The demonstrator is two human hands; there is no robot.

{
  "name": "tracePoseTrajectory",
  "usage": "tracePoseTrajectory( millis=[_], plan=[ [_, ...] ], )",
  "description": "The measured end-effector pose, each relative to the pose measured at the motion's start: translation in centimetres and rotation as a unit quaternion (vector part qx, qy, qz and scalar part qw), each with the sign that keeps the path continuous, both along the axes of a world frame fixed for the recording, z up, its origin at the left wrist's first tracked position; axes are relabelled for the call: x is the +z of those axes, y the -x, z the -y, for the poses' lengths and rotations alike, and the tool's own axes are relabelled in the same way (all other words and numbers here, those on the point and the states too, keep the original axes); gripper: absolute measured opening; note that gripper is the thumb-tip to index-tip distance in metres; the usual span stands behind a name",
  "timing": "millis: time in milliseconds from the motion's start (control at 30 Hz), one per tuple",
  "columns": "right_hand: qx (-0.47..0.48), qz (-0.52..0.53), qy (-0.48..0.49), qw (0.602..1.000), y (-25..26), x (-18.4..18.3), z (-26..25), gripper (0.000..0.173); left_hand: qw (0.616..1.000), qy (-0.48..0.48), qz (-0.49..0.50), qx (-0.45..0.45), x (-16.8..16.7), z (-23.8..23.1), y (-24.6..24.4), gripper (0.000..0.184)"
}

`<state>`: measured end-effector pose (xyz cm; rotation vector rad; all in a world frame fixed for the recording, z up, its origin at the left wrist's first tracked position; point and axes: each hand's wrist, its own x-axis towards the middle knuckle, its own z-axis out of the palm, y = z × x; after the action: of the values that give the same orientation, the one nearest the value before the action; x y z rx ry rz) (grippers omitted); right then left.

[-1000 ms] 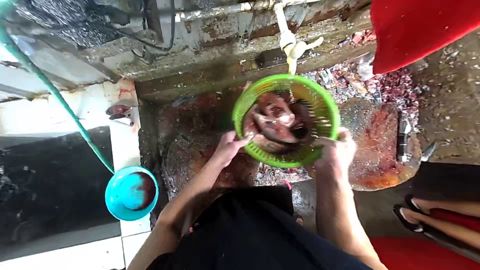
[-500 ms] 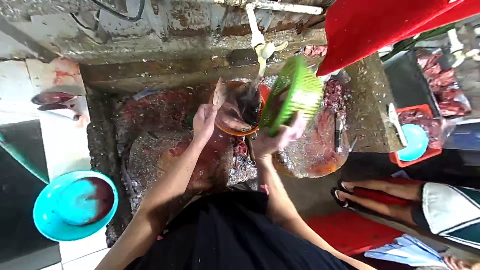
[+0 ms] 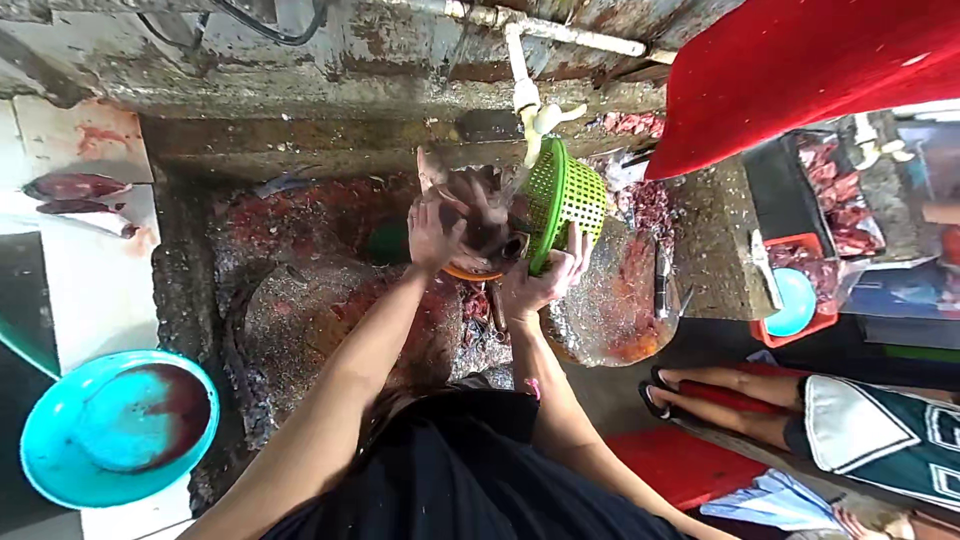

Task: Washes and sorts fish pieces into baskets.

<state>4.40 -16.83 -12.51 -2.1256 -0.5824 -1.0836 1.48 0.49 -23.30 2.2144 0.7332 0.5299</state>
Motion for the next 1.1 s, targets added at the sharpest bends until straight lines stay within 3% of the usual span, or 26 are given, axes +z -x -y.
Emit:
tracePoseTrajectory(
  millis=[100, 267, 367, 500, 600, 767, 933, 1100],
  plan=[
    [0.011, -0.015, -0.032, 0.999, -1.0, 0.8, 0.9, 0.007, 0.995, -0.031, 0.088, 0.018, 1.9, -0.3, -1.7, 0.072],
    [-0.019, -0.072, -0.106, 0.992, -1.8, 2.0, 2.4, 0.014, 0.966, -0.143, -0.02, -0.213, 3.7, -1.2, -6.0, 0.075],
    [-0.03, -0.104, -0.152, 0.983, -2.3, 2.3, 3.2, 0.02, 0.942, -0.132, -0.039, -0.306, 5.4, -1.0, -7.2, 0.072],
    [-0.023, -0.12, -0.206, 0.971, -3.5, 1.7, 4.0, 0.025, 0.919, -0.12, -0.024, -0.376, 8.1, 3.4, -4.3, 0.084],
    [-0.011, -0.135, -0.236, 0.962, -3.3, 1.3, 4.4, 0.026, 0.873, -0.167, -0.113, -0.444, 7.4, 7.3, -2.7, 0.066],
    [-0.026, -0.173, -0.314, 0.933, -3.1, 2.4, 6.0, 0.035, 0.893, -0.219, -0.115, -0.375, 7.0, 7.7, -2.8, 0.04],
    [-0.03, -0.234, -0.402, 0.885, -3.5, 3.5, 8.6, 0.041, 0.93, -0.217, 0.13, -0.266, 3.8, 5.4, -0.3, 0.031],
    [-0.049, -0.289, -0.414, 0.862, -4.1, 4.0, 10.0, 0.039, 0.932, -0.091, 0.297, -0.187, 4.2, 3.9, 3.2, 0.021]
  ],
)
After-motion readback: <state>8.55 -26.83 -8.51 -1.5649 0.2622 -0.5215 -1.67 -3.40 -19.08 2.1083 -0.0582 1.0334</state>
